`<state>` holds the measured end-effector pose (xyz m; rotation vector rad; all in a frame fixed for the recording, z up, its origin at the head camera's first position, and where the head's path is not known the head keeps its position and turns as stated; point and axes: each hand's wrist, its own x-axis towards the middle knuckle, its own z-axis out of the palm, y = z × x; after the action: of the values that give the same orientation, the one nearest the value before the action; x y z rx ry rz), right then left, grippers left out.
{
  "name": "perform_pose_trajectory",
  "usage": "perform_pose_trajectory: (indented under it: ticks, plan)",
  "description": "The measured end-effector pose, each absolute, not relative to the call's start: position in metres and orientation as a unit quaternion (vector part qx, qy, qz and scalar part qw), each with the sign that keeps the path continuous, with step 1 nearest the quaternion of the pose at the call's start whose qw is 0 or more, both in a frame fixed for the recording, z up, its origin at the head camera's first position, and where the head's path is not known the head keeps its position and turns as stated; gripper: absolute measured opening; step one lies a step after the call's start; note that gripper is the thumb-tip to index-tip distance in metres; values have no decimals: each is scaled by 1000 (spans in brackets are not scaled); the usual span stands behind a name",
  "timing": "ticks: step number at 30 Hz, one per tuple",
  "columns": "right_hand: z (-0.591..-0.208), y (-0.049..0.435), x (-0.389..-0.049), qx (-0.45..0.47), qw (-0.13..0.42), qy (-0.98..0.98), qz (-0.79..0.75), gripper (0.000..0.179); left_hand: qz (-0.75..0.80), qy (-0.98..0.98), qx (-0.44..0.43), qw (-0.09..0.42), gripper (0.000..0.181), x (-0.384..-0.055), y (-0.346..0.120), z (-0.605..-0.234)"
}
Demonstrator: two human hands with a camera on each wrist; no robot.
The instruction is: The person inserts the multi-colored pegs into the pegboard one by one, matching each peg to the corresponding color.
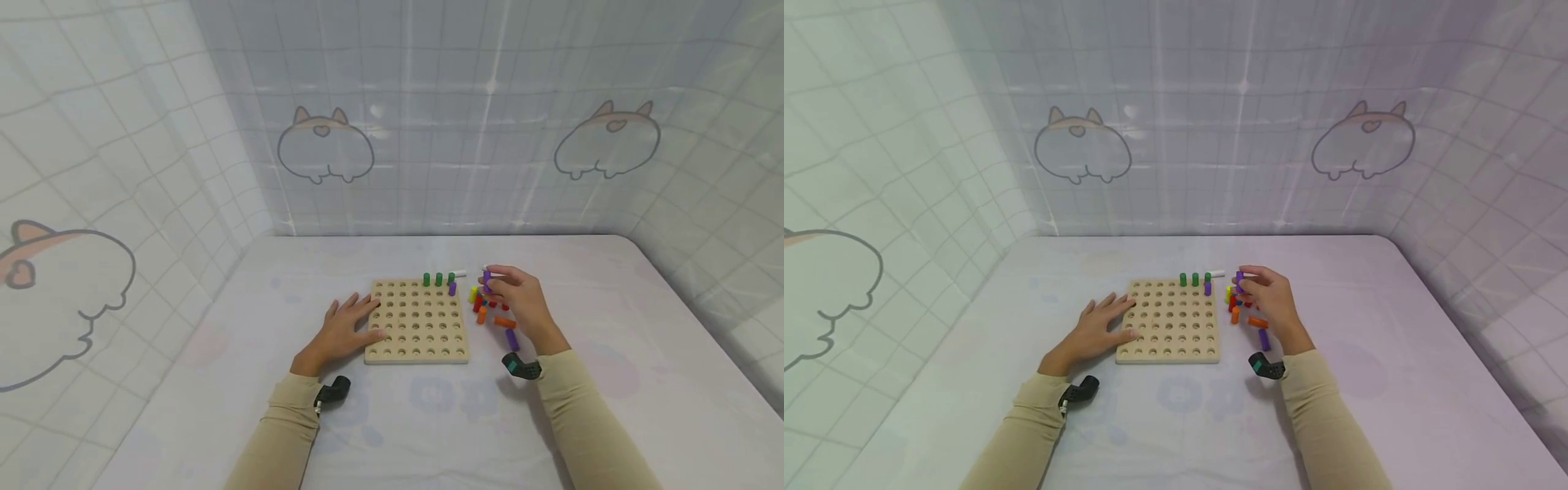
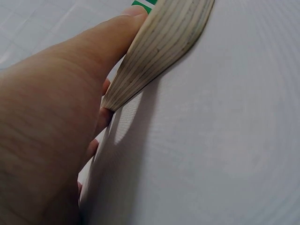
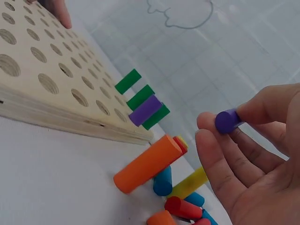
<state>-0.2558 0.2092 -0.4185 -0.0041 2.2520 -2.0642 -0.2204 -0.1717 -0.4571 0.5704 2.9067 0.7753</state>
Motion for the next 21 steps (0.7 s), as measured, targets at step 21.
perform_pose_trajectory:
  ticks: [21]
  plan:
    - [-407,185,-274,-49,59,749,-659,43,255,949,180,43,85,-214,-170,-449]
